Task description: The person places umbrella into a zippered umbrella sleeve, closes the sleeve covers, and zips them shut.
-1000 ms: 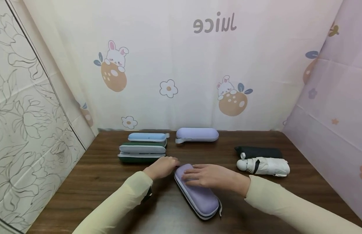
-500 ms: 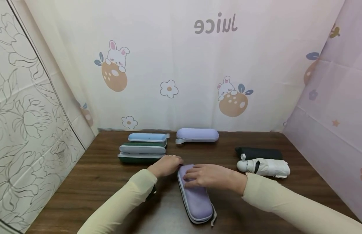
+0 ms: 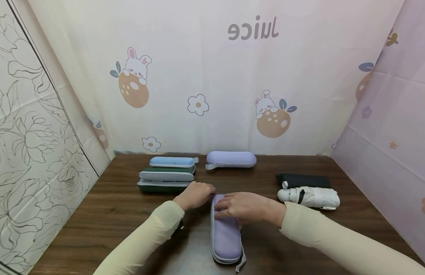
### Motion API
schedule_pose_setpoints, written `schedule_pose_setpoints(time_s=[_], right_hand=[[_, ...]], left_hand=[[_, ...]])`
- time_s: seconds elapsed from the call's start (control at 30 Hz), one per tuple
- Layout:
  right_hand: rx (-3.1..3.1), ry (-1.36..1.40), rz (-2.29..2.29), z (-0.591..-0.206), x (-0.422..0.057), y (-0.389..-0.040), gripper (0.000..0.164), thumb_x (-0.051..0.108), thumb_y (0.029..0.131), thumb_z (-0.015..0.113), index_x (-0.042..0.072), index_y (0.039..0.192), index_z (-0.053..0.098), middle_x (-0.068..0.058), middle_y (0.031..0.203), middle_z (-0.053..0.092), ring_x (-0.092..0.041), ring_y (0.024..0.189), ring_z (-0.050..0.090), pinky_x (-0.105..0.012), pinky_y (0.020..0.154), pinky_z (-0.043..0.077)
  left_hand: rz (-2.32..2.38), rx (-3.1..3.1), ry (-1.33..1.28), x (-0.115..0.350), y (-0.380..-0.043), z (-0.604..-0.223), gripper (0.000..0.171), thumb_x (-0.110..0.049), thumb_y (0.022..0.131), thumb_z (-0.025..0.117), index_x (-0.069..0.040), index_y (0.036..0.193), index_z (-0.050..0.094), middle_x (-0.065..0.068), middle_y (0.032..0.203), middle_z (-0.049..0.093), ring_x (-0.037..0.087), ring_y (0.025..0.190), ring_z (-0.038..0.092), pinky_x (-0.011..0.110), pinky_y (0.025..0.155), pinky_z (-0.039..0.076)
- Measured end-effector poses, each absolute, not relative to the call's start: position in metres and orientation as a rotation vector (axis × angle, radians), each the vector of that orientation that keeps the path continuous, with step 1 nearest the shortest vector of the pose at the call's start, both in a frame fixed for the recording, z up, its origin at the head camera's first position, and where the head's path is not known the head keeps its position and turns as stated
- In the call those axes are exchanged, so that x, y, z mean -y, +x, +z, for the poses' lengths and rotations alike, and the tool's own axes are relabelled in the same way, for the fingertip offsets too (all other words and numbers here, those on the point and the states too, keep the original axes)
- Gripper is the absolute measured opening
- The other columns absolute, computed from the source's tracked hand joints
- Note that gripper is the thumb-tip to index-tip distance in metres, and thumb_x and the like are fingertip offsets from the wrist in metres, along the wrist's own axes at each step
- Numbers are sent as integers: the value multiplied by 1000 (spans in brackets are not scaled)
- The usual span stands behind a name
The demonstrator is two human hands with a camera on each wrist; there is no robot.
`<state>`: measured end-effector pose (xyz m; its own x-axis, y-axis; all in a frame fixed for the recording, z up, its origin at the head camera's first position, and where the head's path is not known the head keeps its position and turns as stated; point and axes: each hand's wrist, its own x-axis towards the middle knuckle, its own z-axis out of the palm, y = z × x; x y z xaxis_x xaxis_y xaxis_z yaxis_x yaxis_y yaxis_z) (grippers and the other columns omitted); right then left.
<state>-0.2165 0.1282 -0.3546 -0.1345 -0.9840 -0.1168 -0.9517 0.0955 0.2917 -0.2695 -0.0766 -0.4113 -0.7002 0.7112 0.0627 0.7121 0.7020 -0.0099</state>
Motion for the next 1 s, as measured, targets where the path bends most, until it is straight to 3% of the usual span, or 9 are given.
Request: schedule_pose_setpoints(time_s=[0.2, 0.43, 0.6, 0.77, 1.0], right_hand=[[2288, 1958, -406, -356, -131, -217, 73, 35, 61, 88, 19, 127, 61, -2, 124, 58, -17, 117, 52, -31, 101, 38], [2360, 1900, -352, -359, -130, -216, 71, 42, 65, 85, 18, 127, 60, -3, 122, 58, -18, 114, 53, -33, 100, 39], [2333, 1825, -352, -365, -132, -215, 67, 55, 75, 73, 12, 126, 61, -3, 108, 61, -17, 97, 54, -32, 89, 44], [2312, 1690, -370, -374, -134, -216, 65, 64, 82, 60, 9, 116, 65, -2, 90, 61, -16, 82, 54, -32, 77, 45], [2326, 1518, -328, -383, -133, -212, 61, 67, 83, 55, 10, 97, 65, -2, 81, 58, -19, 77, 56, -34, 67, 45]], left_hand=[[-120, 2871, -1207, 82, -265, -410, 8, -18, 93, 63, -19, 91, 70, -9, 81, 64, 5, 68, 56, 24, 64, 49], [-104, 2733, -1285, 87, -247, -412, 6, -17, 91, 65, -20, 86, 69, -10, 79, 62, 5, 70, 59, 25, 59, 48], [-78, 2679, -1353, 90, -236, -414, 6, -18, 90, 67, -22, 85, 69, -12, 80, 62, 3, 70, 59, 22, 55, 45], [-31, 2643, -1367, 104, -230, -416, 11, -14, 89, 66, -22, 82, 69, -11, 77, 62, 4, 69, 60, 22, 53, 45], [-86, 2715, -1268, 137, -225, -418, 8, -13, 89, 68, -18, 89, 73, -8, 80, 65, 4, 69, 58, 23, 61, 50]])
